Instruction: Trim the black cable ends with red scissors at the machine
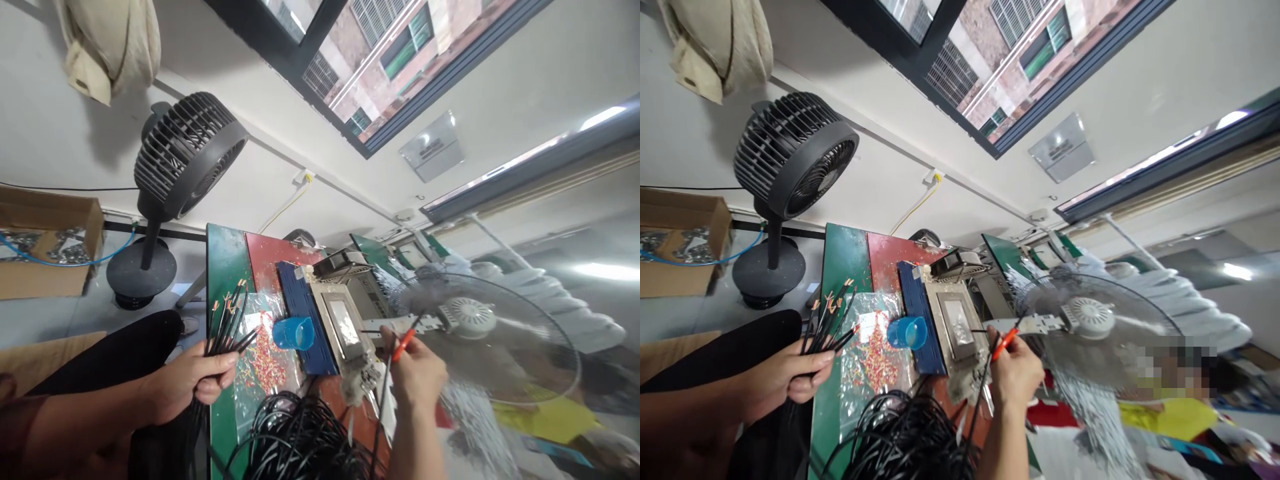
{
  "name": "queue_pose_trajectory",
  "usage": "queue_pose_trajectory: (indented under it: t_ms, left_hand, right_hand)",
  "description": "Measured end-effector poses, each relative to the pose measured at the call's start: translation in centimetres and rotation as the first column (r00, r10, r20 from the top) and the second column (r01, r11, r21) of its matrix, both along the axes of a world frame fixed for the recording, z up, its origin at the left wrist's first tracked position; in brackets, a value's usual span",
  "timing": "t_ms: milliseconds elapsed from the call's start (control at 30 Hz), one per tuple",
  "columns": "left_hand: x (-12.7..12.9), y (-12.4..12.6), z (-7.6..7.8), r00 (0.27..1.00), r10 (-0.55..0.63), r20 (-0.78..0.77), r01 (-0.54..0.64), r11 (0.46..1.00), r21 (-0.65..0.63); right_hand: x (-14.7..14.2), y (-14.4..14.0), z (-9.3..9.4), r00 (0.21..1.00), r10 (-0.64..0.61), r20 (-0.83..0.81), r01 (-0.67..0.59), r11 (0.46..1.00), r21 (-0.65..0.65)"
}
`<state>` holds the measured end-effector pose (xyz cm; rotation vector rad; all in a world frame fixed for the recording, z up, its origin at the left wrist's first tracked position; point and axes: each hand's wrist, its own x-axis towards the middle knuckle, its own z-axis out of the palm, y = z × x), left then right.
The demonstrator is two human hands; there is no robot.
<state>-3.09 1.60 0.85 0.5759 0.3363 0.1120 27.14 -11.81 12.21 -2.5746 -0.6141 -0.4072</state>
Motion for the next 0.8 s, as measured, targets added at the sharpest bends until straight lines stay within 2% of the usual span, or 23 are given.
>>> queue_pose_trajectory:
  t_ms: [100,300,467,800]
  left_hand:
    - [0.0,-0.2,-0.1,0.999,-0.024,-0.028,0.026,0.999,0.047]
    - [0.2,-0.6,-0.3,0.994,-0.059,-0.087,0.066,0.995,0.073]
    - [0.2,-0.7,-0.7,0.993,-0.097,-0.066,0.103,0.991,0.089]
    - [0.3,-1.0,-1.9,0.995,-0.071,-0.075,0.075,0.996,0.054]
  right_hand:
    - [0.5,0.3,-0.9,0.997,-0.042,-0.064,0.037,0.997,-0.070]
    - [0.8,0.2,-1.8,0.994,-0.061,-0.090,0.052,0.993,-0.105]
    - [1.2,0.5,-2.4,0.993,-0.079,-0.093,0.064,0.986,-0.152]
    - [1.3,0.6,-2.6,0.993,-0.084,-0.077,0.065,0.971,-0.229]
